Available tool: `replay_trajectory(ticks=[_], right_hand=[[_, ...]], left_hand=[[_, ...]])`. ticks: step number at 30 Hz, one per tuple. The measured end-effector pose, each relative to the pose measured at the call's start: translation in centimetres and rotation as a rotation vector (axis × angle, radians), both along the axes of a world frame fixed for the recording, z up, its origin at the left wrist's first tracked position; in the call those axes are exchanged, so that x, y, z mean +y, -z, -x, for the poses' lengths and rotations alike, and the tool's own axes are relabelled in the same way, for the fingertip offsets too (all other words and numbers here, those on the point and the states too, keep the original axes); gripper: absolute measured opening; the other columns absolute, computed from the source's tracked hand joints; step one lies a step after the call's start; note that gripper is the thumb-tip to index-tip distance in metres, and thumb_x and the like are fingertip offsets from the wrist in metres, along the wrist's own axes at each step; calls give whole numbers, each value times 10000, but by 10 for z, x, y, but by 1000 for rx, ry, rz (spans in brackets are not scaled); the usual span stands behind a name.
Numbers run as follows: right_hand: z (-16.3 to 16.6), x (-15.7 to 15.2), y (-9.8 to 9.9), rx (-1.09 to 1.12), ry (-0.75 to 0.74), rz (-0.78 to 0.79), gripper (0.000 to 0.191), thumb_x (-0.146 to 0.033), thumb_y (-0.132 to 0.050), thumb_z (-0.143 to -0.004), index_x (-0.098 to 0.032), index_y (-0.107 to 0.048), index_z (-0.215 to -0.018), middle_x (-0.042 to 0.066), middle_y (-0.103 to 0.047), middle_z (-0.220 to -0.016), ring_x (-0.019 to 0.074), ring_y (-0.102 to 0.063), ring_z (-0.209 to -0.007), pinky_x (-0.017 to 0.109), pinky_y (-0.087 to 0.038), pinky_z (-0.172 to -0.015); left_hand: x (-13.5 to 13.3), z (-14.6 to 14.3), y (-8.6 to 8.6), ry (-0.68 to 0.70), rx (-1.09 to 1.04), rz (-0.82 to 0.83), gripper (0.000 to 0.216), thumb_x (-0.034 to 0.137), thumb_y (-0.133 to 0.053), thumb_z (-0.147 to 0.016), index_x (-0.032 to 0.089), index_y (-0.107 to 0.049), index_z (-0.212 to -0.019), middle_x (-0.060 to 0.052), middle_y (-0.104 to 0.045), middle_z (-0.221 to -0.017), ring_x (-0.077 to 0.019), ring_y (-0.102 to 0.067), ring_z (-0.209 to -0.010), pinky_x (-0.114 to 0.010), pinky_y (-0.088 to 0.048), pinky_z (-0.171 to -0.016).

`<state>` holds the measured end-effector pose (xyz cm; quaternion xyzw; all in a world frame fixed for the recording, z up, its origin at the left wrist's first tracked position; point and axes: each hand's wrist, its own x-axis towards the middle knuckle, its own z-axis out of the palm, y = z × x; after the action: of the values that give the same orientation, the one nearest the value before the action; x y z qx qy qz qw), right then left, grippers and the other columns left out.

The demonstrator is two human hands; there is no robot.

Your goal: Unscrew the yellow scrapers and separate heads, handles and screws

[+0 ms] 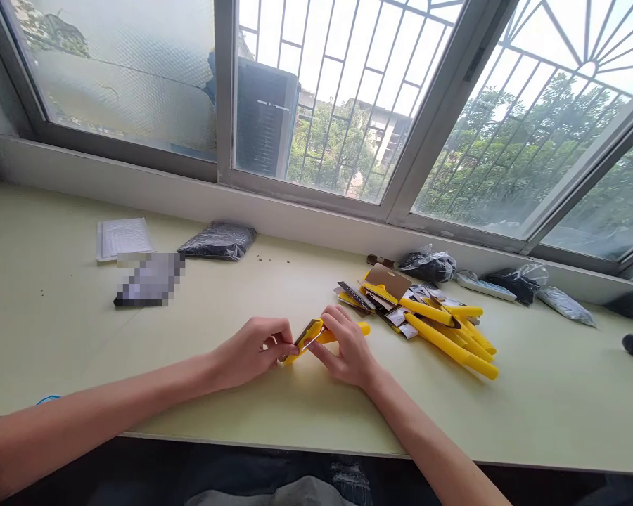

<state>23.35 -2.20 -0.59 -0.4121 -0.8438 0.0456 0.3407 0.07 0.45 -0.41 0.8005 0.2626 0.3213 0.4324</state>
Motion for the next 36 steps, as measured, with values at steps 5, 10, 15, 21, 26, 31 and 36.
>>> replay_trajectory(ticks=[5, 10, 15, 21, 26, 31, 36], right_hand=[[0, 1, 0, 3, -9, -3, 249, -381, -564, -979, -232, -444, -819, 46, -494, -864, 224, -447, -807, 382, -409, -726], [0, 0, 0, 8, -9, 2, 244, -377, -574, -981, -230, -486, -808, 44, -500, -855, 224, -448, -811, 383, -414, -726], [3, 3, -1, 39, 17, 1, 226, -365, -583, -985, -232, -548, -807, 35, -519, -837, 215, -465, -803, 371, -420, -731], [8, 7, -2, 72, 111, 53, 275, -347, -600, -976, -220, -543, -739, 16, -534, -784, 186, -489, -753, 329, -404, -690], [11, 6, -1, 87, 157, 78, 276, -353, -602, -977, -216, -583, -738, 22, -569, -784, 183, -514, -750, 321, -408, -679], [12, 5, -3, 100, 150, 106, 255, -342, -595, -978, -214, -588, -757, 22, -588, -810, 179, -531, -768, 312, -411, -683], [14, 4, -7, 110, 163, 163, 238, -312, -576, -972, -210, -581, -758, 18, -598, -807, 174, -537, -765, 305, -406, -676]], left_hand=[[0, 0, -1, -8, 16, -11, 172, 262, -616, -897, 185, -564, -752, 18, -626, -724, -118, -563, -620, -257, -484, -628], [0, 0, -2, -1, 30, -64, 153, 266, -611, -909, 185, -586, -782, 6, -666, -755, -134, -594, -677, -266, -479, -656], [2, 1, -4, -9, 7, -30, 123, 302, -620, -910, 185, -655, -922, -15, -698, -824, -144, -614, -700, -266, -483, -646], [12, -1, -3, 40, -34, 180, 293, 417, -611, -910, 140, -703, -887, -27, -680, -719, -132, -595, -569, -263, -483, -562], [17, -4, 0, 9, -48, 219, 347, 481, -661, -863, 135, -679, -843, -32, -684, -704, -139, -605, -566, -253, -486, -513], [20, -6, 3, -4, -36, 208, 353, 485, -665, -863, 134, -650, -826, -22, -651, -695, -122, -584, -553, -227, -466, -469], [24, -7, 7, -12, -67, 287, 344, 464, -709, -832, 144, -589, -797, -21, -657, -690, -119, -589, -501, -228, -461, -443]])
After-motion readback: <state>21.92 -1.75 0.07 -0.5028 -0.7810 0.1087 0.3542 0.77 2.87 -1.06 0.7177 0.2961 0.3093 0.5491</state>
